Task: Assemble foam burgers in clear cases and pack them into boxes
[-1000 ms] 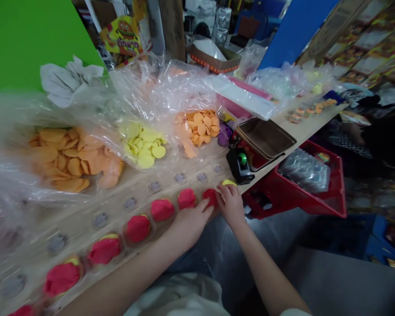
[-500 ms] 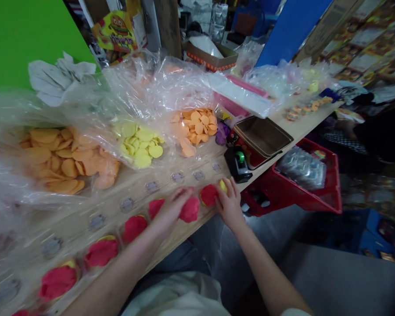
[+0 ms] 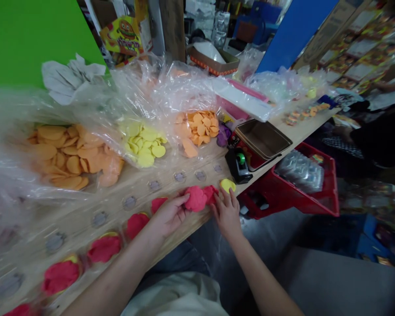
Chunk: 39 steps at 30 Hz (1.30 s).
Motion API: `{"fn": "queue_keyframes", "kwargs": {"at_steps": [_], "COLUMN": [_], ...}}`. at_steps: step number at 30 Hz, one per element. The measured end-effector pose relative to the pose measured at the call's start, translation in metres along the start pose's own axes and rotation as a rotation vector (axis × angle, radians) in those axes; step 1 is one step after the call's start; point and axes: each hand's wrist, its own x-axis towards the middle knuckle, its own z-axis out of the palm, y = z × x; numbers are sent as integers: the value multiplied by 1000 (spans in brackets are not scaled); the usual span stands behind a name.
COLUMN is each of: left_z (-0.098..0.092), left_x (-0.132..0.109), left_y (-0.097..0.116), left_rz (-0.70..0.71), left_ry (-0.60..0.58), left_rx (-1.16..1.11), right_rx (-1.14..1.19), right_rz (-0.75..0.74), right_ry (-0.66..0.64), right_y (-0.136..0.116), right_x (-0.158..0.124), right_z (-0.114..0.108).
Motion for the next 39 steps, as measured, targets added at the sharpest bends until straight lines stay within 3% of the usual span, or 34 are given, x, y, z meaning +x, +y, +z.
{"fn": "queue_keyframes", "kwargs": {"at_steps": [2,7,10,13,15,18,21,24,26,28,30,32,36,39], "left_z": [-2,-1,5,10,12,12,10,4,1,0,1,5,10,12], "left_x": [1,-4,-7,-3,4,11,10,5,3,5,8,13,20,22], "left_y": [-1,1,0,-7,-11,-13,-3,8,11,6,-4,-16,-33,-36], "left_rz": [-9,53,72,143,288,540,571,461,368,249,198,253,442,530], "left_ry": [22,-98,-109,-46,37,140,117,57,31,-3,-32,-51,-148,-218], "left_rx": [14,38,69,109,167,208,-16,-179,-128,19,252,572,1118,1254], "right_rx": [37,106,423,1020,1372,1699,1790,1560,1154,650,250,27,-109,-45], "right_rz": [-10,45,106,349,559,804,991,957,771,482,187,-8,-74,-102], "right_ry": [44,132,42,-219,-302,-260,-175,6,182,271,168,-6,-155,-212], "right_y": [3,5,-8,-27,-37,-42,-33,-8,14,35,49,55,57,58], "right_x": [3,17,27,36,41,44,44,44,46,47,46,44,37,34], "right_z": [0,-12,-26,-35,-35,-28,-22,-25,-31,-36,-36,-31,-22,-27]}}
